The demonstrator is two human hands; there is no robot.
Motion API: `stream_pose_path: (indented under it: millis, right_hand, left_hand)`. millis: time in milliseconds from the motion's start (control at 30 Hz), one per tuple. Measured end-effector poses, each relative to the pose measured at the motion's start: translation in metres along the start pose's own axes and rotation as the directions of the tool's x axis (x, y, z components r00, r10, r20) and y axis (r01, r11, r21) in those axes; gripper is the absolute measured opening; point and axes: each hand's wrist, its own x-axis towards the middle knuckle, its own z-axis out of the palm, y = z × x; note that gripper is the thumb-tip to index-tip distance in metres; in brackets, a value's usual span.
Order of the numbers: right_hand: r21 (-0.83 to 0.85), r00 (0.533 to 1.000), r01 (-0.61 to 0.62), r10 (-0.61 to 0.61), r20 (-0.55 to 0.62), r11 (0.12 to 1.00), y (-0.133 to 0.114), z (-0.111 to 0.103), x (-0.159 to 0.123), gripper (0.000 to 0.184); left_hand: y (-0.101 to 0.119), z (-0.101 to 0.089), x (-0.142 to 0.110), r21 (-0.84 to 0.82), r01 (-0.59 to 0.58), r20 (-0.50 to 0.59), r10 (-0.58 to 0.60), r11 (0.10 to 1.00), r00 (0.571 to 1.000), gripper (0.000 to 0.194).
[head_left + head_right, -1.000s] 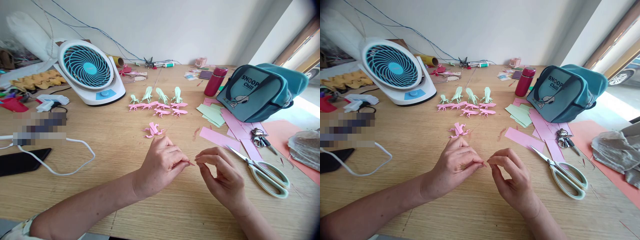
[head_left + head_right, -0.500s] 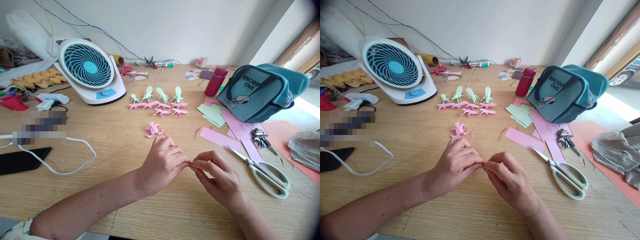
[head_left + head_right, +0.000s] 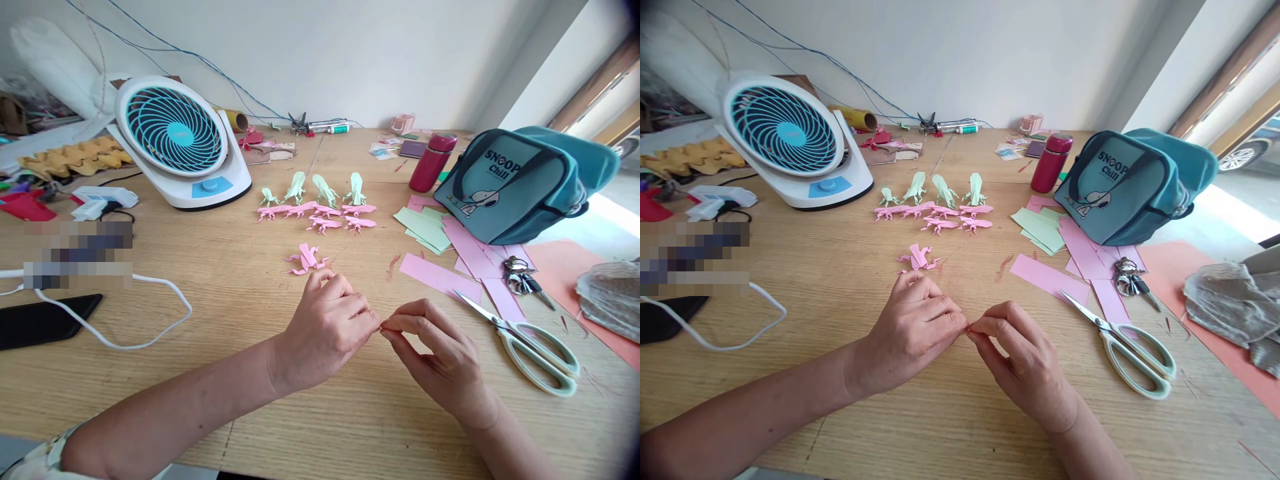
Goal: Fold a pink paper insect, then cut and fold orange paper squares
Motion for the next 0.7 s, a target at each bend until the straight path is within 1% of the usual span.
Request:
stream_pose_path:
  millis: [133,333,433,533,700]
  right_hand:
    - [-0.019,1.000,0.019,-0.019,0.000,1.000,-0.001,0.000,0.000,0.021]
    - [-0.116,0.998,0.056,-0.053,0.024,0.992,-0.004,0.002,-0.002,0.021]
    - [-0.130,0.998,0.051,-0.045,0.046,0.990,-0.005,0.003,-0.004,0.020]
    - [-0.108,0.998,0.023,-0.016,0.066,0.994,-0.006,0.004,-0.005,0.018]
    - [0.008,0.996,-0.031,0.030,0.087,1.000,-0.009,0.003,-0.006,0.017]
  left_hand:
    - [-0.001,0.002,0.000,-0.014,-0.011,0.003,0.011,1.000,1.000,0.016]
    - [-0.003,0.008,0.000,-0.061,-0.058,0.006,0.059,0.996,0.998,0.017]
    - [-0.004,0.009,0.000,-0.098,-0.071,-0.002,0.071,0.993,0.997,0.016]
    - [-0.004,0.010,0.000,-0.147,-0.089,-0.019,0.087,0.985,0.996,0.016]
    - [-0.003,0.012,0.000,-0.204,-0.100,-0.047,0.093,0.974,0.995,0.016]
